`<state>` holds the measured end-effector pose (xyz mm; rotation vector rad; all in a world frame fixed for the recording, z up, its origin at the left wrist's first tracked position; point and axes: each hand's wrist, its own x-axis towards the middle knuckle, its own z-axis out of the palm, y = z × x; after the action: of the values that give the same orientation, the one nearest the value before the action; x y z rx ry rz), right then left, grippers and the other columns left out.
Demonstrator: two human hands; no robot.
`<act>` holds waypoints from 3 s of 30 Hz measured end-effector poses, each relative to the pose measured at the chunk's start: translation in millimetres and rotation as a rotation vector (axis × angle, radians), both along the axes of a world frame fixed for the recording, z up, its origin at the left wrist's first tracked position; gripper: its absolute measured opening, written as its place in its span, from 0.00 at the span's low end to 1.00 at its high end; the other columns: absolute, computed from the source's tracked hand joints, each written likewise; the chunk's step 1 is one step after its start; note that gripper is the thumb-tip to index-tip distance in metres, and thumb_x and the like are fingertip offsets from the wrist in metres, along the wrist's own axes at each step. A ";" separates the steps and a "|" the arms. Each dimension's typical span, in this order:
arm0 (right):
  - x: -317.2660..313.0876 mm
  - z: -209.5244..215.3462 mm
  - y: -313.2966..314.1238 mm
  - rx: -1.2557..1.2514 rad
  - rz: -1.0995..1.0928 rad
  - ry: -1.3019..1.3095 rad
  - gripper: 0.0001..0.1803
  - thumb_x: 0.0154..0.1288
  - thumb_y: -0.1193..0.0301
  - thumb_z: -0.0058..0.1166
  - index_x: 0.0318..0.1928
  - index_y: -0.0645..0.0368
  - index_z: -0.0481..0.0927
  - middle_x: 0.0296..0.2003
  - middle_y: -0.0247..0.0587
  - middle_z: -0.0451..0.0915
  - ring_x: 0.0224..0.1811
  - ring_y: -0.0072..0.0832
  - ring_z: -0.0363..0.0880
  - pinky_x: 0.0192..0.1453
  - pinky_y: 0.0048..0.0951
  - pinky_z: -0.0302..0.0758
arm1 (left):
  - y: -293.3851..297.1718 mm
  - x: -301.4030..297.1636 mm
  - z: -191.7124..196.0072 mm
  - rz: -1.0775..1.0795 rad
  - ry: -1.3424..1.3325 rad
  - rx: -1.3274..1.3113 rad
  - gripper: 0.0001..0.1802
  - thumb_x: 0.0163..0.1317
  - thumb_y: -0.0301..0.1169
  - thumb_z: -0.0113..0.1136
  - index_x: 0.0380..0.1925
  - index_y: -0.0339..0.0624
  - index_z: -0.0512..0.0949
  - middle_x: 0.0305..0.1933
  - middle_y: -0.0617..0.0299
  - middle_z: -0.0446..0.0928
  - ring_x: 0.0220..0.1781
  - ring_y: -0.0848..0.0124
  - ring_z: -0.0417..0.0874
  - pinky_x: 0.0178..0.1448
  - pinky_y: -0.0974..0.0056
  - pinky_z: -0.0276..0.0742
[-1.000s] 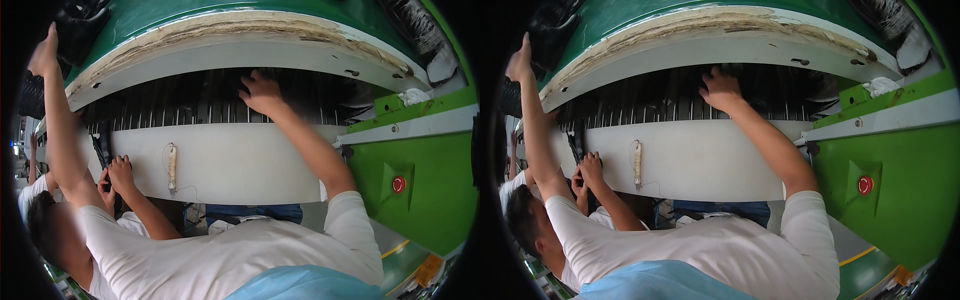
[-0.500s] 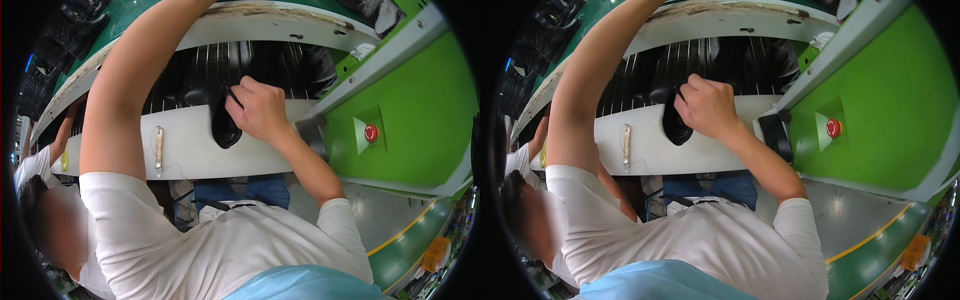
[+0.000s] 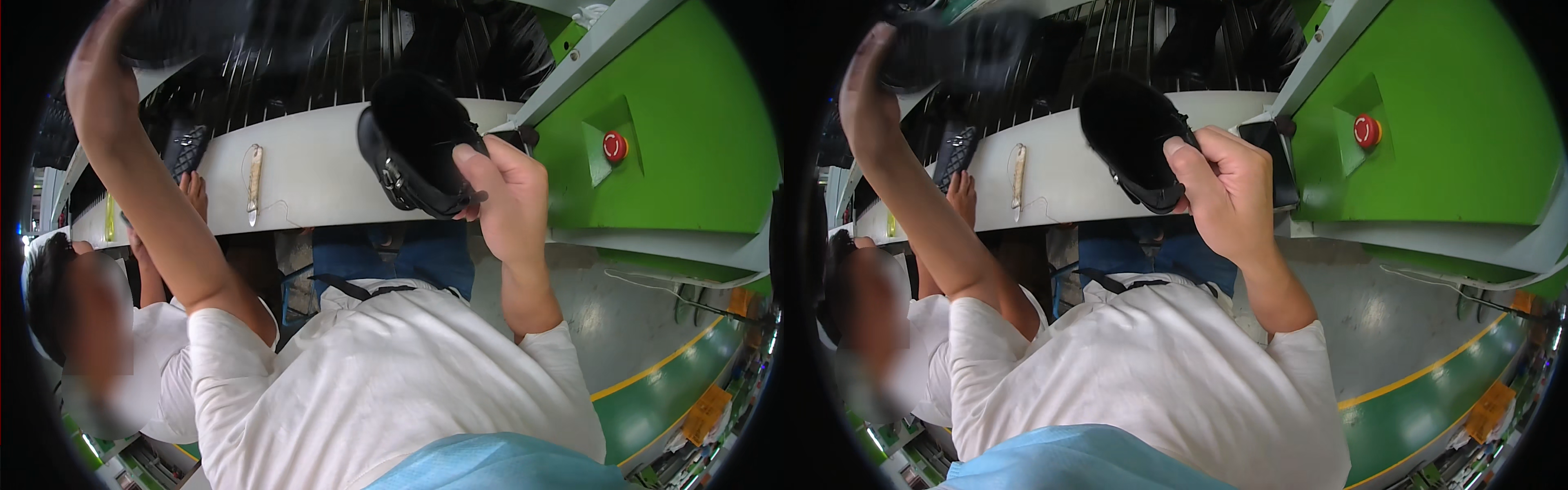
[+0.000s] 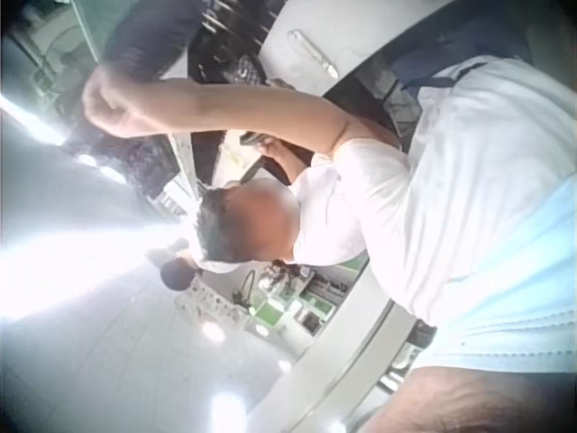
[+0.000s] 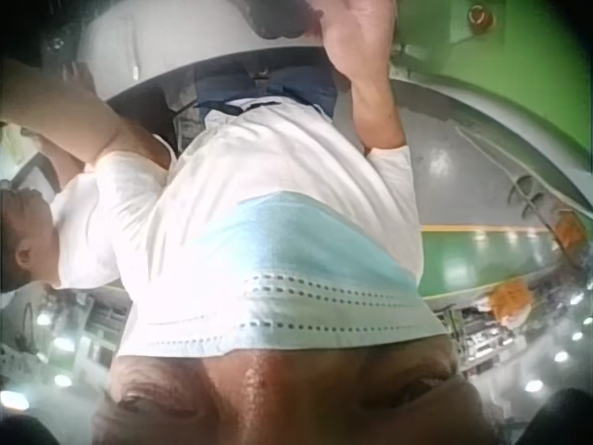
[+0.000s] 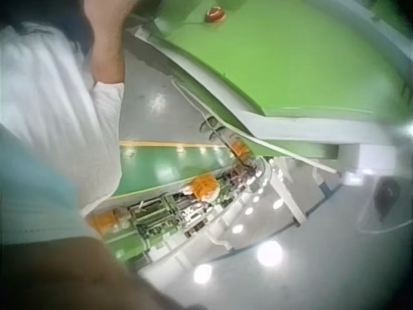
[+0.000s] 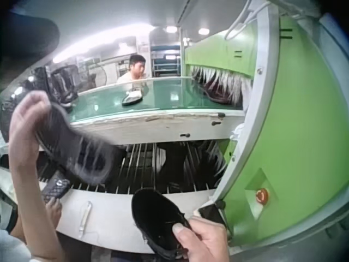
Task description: The person repeatedly picks up black boots from a conveyor belt, rotates them to inspect the upper, sole, and buckle, and places them back on the belt. The person handles the boots one at a time throughout the clip.
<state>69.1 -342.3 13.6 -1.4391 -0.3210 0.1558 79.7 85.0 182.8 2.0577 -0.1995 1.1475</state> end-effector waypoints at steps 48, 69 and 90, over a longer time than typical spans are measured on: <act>52.1 -154.8 19.2 -0.051 0.139 0.087 0.24 0.81 0.65 0.71 0.66 0.57 0.74 0.44 0.37 0.88 0.42 0.22 0.84 0.47 0.26 0.80 | -223.2 -36.4 -97.5 -0.644 0.067 0.447 0.12 0.49 0.27 0.76 0.36 0.37 0.91 0.36 0.57 0.88 0.39 0.60 0.91 0.40 0.62 0.84; 45.4 -159.5 19.0 0.138 0.139 0.245 0.28 0.84 0.58 0.64 0.71 0.65 0.81 0.55 0.38 0.87 0.57 0.22 0.84 0.65 0.25 0.78 | -61.4 31.3 -372.4 0.238 0.399 0.294 0.31 0.73 0.41 0.80 0.66 0.31 0.81 0.67 0.41 0.87 0.80 0.44 0.82 0.77 0.47 0.81; -23.9 -103.2 48.1 0.351 0.327 0.465 0.28 0.88 0.57 0.59 0.72 0.67 0.74 0.52 0.45 0.87 0.46 0.21 0.87 0.50 0.24 0.85 | -167.6 -27.3 -257.7 -0.480 0.333 -0.828 0.17 0.85 0.30 0.62 0.67 0.34 0.83 0.57 0.41 0.92 0.59 0.54 0.97 0.62 0.56 0.94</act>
<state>45.2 -294.2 -89.6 -0.9589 -0.1847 0.6572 52.4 -82.6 -75.0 1.3203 -0.0325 0.4518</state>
